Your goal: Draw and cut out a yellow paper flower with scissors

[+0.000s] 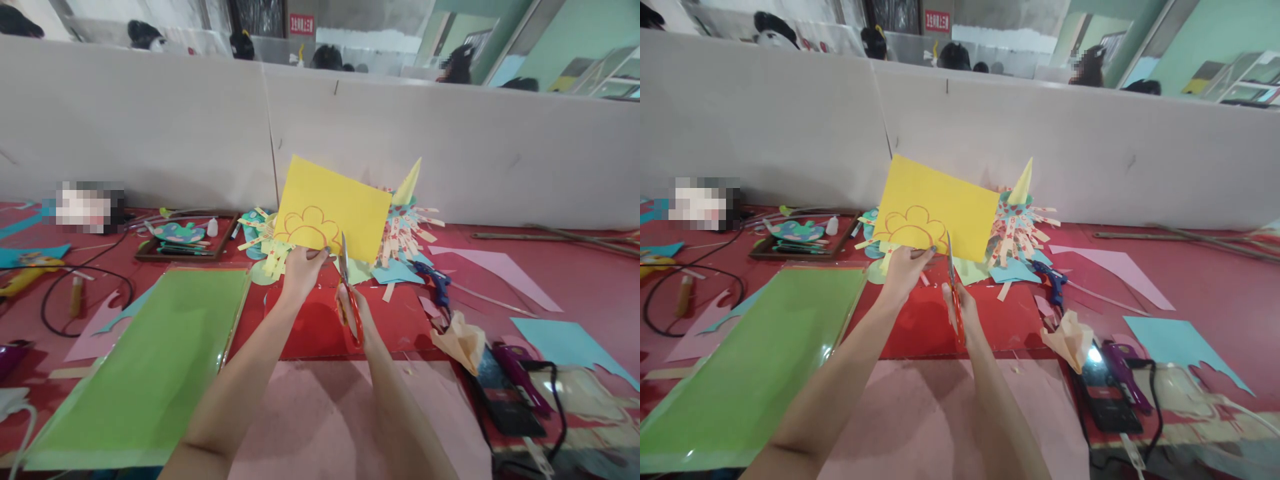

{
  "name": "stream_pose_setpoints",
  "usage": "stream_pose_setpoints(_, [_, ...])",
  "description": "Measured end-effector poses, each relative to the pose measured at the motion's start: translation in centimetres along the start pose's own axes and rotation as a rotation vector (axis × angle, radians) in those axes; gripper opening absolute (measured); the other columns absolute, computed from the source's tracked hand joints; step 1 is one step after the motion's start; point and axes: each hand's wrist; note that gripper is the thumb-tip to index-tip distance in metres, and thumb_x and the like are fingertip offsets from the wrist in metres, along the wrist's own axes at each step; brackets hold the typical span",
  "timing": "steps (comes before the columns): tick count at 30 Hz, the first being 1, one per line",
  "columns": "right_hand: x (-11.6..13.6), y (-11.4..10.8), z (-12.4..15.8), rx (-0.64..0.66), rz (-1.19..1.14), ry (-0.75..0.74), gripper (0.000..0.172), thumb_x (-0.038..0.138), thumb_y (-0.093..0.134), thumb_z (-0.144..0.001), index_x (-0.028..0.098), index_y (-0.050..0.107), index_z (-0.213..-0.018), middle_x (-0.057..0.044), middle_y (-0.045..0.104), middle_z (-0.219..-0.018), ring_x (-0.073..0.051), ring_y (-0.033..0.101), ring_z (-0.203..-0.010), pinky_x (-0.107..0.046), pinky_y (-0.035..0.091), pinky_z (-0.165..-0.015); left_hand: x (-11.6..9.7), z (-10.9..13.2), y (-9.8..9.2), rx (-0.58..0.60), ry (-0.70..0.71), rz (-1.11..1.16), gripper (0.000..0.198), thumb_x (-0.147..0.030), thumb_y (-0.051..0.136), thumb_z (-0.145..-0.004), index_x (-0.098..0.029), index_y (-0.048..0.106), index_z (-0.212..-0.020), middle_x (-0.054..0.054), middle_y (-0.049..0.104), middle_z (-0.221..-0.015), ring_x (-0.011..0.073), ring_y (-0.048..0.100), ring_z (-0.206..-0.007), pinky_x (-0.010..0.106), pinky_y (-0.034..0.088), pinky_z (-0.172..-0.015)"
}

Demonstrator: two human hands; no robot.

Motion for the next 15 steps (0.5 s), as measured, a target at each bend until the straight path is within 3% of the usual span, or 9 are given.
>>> stream_pose_setpoints(15, [0.81, 0.09, 0.3, -0.002, -0.017, 0.021, 0.049, 0.069, 0.05, -0.075, 0.022, 0.04, -0.066, 0.008, 0.034, -0.042, -0.008, 0.035, -0.033, -0.021, 0.028, -0.034, -0.36, 0.23, 0.23, -0.02, -0.016, -0.048, 0.009, -0.015, 0.057, -0.078, -0.013, 0.066, -0.081, 0.007, 0.073, -0.077, 0.0213, 0.071, -0.073, 0.032, 0.057, -0.07])
Point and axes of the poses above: each hand's wrist, its own z-axis away from the middle knuckle, its own y-axis out of the palm, x = y × z
